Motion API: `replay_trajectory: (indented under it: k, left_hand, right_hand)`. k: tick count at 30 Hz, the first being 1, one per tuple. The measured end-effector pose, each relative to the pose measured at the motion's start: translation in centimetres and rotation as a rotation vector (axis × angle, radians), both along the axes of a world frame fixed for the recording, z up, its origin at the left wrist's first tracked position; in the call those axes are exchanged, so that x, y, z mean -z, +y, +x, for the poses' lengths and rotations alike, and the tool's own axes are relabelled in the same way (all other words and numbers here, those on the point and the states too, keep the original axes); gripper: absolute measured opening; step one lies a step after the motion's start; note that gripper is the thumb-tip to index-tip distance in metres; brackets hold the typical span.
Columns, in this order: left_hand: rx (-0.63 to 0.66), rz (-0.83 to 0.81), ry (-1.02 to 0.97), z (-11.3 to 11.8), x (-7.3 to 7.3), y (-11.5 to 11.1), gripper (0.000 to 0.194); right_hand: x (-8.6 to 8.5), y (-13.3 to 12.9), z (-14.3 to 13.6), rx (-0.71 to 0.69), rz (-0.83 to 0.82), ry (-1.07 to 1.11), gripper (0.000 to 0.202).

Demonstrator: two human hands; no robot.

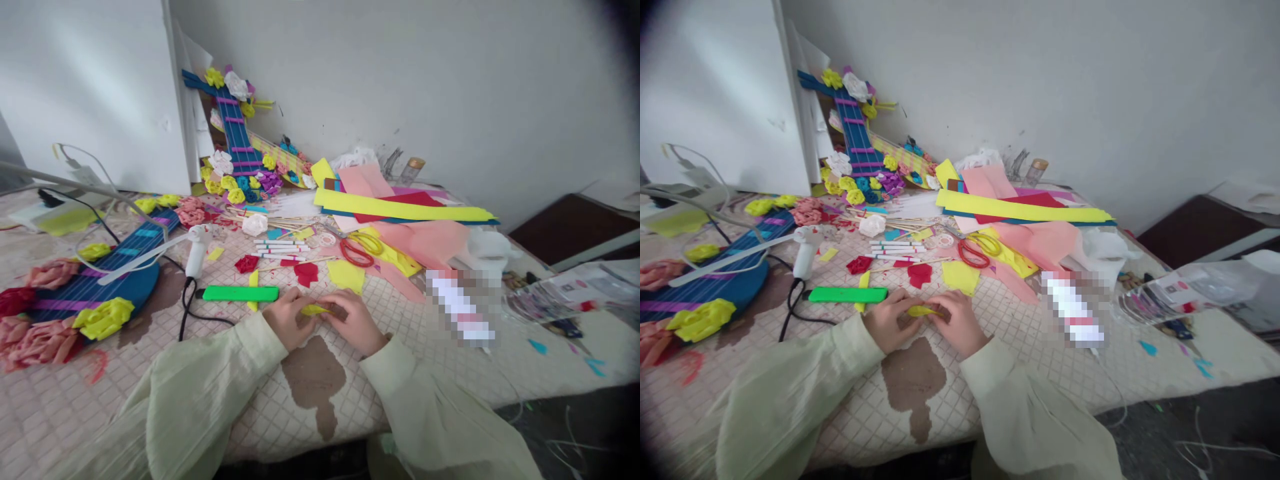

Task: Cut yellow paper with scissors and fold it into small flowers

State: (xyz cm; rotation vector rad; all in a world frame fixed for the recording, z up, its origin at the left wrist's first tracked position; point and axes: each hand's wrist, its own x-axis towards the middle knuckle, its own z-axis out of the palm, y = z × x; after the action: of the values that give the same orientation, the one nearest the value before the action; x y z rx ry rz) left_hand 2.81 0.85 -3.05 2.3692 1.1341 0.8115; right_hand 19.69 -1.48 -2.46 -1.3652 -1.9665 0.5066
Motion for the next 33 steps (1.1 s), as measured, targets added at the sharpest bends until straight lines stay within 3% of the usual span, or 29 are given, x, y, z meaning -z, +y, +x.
replay_trajectory:
  k: [5,9,13,19,26,33]
  left_hand:
    - [0.017,-0.039,-0.047,0.0,0.1,0.0,0.017]
    - [0.024,-0.052,-0.12,0.2,-0.1,0.0,0.013]
    - [0.041,-0.081,-0.154,0.3,-0.4,-0.3,0.019]
    - [-0.052,-0.227,-0.128,0.0,-0.6,-0.4,0.021]
    - [0.002,-0.359,-0.218,-0.1,-0.5,-0.3,0.024]
    - [0.016,-0.566,-0.321,-0.1,-0.5,-0.3,0.031]
  right_hand:
    - [-0.1,-0.1,0.1,-0.041,0.036,0.073,0.022]
    - [-0.2,0.0,0.0,-0.076,-0.002,0.081,0.011]
    - [-0.1,0.0,0.0,-0.012,-0.067,0.136,0.012]
    - [0.0,-0.2,0.1,-0.003,-0.166,0.294,0.016]
    - [-1.2,-0.1,0.1,-0.075,-0.324,0.422,0.017]
    - [-1.6,0.1,-0.3,-0.021,-0.343,0.516,0.019]
